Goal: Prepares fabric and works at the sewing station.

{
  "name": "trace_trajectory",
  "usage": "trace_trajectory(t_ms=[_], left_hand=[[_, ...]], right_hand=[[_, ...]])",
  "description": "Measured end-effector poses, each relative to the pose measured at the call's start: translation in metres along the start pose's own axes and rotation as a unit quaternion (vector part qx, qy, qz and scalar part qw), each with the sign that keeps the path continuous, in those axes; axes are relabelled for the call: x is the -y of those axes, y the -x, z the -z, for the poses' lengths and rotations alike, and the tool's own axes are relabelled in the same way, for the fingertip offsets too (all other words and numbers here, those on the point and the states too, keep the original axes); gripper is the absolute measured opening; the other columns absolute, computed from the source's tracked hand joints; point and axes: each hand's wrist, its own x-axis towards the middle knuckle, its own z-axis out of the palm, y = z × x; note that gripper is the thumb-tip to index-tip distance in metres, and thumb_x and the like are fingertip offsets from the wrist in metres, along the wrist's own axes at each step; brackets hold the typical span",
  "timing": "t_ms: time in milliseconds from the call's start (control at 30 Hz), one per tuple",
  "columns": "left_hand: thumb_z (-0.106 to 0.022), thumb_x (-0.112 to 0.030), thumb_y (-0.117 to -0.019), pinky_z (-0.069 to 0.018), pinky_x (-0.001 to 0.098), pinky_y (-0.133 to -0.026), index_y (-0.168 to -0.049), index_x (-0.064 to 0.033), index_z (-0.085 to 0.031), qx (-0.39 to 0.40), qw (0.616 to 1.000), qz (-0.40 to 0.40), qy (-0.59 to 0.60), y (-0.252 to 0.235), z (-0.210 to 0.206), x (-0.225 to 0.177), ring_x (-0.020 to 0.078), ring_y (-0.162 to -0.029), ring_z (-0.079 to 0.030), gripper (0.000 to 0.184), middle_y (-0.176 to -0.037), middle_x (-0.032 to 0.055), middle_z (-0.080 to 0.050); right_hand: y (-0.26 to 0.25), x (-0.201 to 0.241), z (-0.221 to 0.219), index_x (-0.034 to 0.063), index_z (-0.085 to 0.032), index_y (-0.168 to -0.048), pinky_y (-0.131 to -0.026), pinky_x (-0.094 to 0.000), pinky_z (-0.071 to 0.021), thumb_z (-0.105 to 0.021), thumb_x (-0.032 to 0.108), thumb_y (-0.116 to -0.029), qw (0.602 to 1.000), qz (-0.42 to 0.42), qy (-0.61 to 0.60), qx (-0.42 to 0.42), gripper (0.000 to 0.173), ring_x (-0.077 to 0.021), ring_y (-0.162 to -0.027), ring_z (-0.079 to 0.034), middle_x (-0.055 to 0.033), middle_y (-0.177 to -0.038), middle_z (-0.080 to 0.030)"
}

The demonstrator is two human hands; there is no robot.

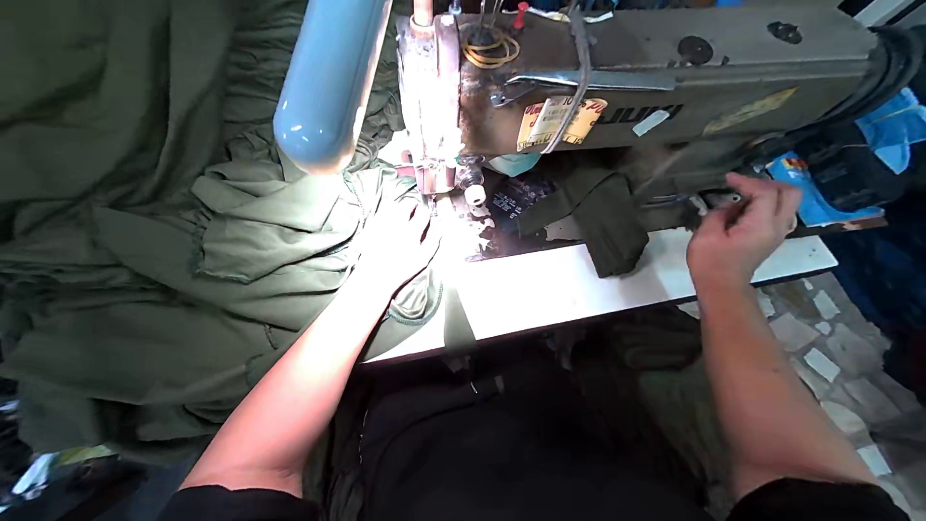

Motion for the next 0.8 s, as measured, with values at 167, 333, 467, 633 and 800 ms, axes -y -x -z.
trace_trajectory(t_ms=[167, 333, 467, 633, 800], left_hand=[[-0.048, -0.036, -0.1019, -0.0476, 0.0565, -0.102, -0.118, -0.0010, -0.072, 0.003, 1.000, -0.006, -0.016, 0.000, 0.003, -0.001, 0.0392, -0.113, -0.067, 0.045, -0.118, 0.0211, -0.070], [-0.048, -0.034, -0.1016, -0.0476, 0.0562, -0.100, -0.119, -0.0015, -0.072, 0.007, 1.000, -0.004, -0.022, 0.001, 0.006, -0.004, 0.0402, -0.112, -0.066, 0.044, -0.118, 0.0219, -0.069], [-0.051, -0.032, -0.1007, -0.0480, 0.0563, -0.099, -0.118, -0.0015, -0.072, 0.015, 1.000, 0.000, -0.018, -0.001, 0.008, -0.004, 0.0407, -0.111, -0.066, 0.042, -0.118, 0.0221, -0.069], [-0.051, -0.031, -0.1008, -0.0477, 0.0568, -0.100, -0.116, 0.0005, -0.073, 0.019, 1.000, -0.003, -0.022, -0.001, 0.009, -0.006, 0.0424, -0.114, -0.065, 0.041, -0.122, 0.0242, -0.068], [-0.047, -0.036, -0.1034, -0.0460, 0.0567, -0.104, -0.124, -0.0031, -0.070, 0.035, 0.999, 0.007, -0.032, 0.002, 0.009, -0.002, 0.0397, -0.119, -0.064, 0.045, -0.128, 0.0207, -0.067]], right_hand=[[0.015, -0.043, -0.037, 0.0022, -0.050, -0.148, -0.114, -0.0730, -0.0236, -0.052, 0.006, -0.0923, 0.996, 0.032, 0.081, -0.003, 0.056, -0.0537, -0.149, -0.029, -0.0272, -0.157, -0.042], [0.016, -0.048, -0.039, -0.0044, -0.049, -0.145, -0.119, -0.0674, -0.0226, -0.048, 0.004, -0.0967, 0.999, 0.043, 0.033, -0.001, 0.049, -0.0522, -0.149, -0.029, -0.0328, -0.156, -0.040], [0.017, -0.048, -0.038, -0.0050, -0.051, -0.143, -0.119, -0.0649, -0.0256, -0.047, 0.003, -0.0966, 0.999, 0.031, 0.031, 0.001, 0.048, -0.0533, -0.148, -0.031, -0.0341, -0.154, -0.041], [0.009, -0.034, -0.023, -0.0072, -0.062, -0.130, -0.099, -0.0764, -0.0377, -0.054, -0.004, -0.0947, 0.979, -0.047, 0.086, 0.178, 0.037, -0.0595, -0.122, -0.054, -0.0358, -0.135, -0.056], [0.004, 0.003, 0.004, -0.0140, -0.059, -0.126, -0.117, -0.0496, -0.0382, -0.044, -0.001, -0.1000, 0.999, -0.017, -0.040, 0.007, 0.033, -0.0429, -0.141, -0.048, -0.0334, -0.141, -0.055]])
